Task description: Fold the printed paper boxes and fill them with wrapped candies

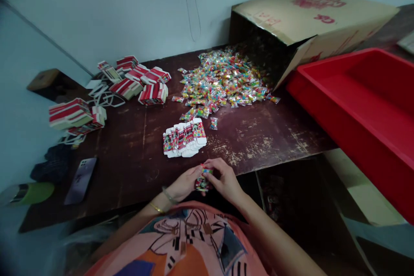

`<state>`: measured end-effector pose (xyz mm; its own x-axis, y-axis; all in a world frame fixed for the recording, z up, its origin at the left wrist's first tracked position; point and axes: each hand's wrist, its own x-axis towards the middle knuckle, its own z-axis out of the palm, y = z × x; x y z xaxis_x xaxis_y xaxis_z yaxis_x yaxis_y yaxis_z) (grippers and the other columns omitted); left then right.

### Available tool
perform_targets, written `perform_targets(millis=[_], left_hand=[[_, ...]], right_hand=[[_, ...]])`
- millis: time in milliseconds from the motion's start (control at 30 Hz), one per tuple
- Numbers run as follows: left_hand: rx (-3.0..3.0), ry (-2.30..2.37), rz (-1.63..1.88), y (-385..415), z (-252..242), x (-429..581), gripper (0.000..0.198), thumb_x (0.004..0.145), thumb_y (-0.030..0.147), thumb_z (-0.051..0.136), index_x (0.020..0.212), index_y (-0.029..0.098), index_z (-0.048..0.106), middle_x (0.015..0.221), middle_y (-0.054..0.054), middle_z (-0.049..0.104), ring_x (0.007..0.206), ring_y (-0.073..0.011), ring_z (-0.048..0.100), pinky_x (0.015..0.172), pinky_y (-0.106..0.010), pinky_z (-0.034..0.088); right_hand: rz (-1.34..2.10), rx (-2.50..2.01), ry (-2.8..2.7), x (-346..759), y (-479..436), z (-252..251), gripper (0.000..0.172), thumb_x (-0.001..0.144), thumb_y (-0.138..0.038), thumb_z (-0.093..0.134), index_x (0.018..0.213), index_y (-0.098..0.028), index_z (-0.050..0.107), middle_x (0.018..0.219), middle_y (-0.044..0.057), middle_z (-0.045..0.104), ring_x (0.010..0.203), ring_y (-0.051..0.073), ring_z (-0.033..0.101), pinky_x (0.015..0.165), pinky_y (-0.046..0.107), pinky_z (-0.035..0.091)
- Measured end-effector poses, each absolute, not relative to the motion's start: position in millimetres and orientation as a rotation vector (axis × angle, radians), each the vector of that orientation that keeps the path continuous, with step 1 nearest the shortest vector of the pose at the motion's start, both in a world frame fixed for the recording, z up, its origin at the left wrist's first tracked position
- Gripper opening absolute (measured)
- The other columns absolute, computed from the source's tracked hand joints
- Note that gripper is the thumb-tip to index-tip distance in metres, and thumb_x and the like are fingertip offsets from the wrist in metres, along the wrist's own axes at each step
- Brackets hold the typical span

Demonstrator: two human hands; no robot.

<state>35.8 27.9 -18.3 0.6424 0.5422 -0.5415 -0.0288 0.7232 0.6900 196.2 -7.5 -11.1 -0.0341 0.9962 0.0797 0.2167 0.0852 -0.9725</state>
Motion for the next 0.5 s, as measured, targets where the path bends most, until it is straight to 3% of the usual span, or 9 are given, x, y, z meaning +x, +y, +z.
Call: perform_targets(millis=[167,300,433,500], left_hand=[[0.873,0.699,0.243,27.8,-20.8,51.4,0.054,0.082,0.059,0.051,0.112,0.016,0.063,0.110,-0.013,0.063,0.102,-0.0230,0.056,0.080,-0.034,0.047],[0.814,0.797,0.313,41.0,-18.8,27.7,0.048,0.083,0.054,0.052,0.112,0.017,0.063,0.111,-0.012,0.061,0.096,-0.0209,0.058,0.080,-0.033,0.045],[0.677,0.880,0.426,41.1,-21.6,12.4,0.047,0.082,0.052,0.054,0.107,0.013,0.062,0.101,-0.012,0.063,0.085,-0.0196,0.062,0.074,-0.032,0.045],[0.663,0.880,0.427,35.5,-22.9,10.4,0.047,0.082,0.052,0.055,0.107,0.013,0.061,0.099,-0.012,0.063,0.083,-0.0194,0.062,0.073,-0.031,0.045]], right_hand=[[1.266,-1.488,-1.552,274.1,-12.3,24.9,0.024,0.084,-0.042,0.060,0.085,-0.018,0.066,0.084,0.003,0.066,0.079,0.017,0.060,0.072,0.027,0.048],[1.167,-1.697,-1.909,322.6,-2.4,39.6,0.031,0.087,-0.045,0.055,0.074,-0.020,0.068,0.077,0.003,0.067,0.075,0.019,0.061,0.073,0.029,0.047],[0.795,-1.532,-2.113,274.3,50.2,6.8,0.021,0.090,-0.033,0.052,0.100,-0.022,0.067,0.105,0.007,0.067,0.100,0.021,0.060,0.089,0.033,0.046],[0.515,-1.536,-2.250,236.5,86.8,-13.1,0.032,0.091,-0.024,0.048,0.120,-0.019,0.058,0.125,0.011,0.058,0.114,0.021,0.053,0.097,0.035,0.043]])
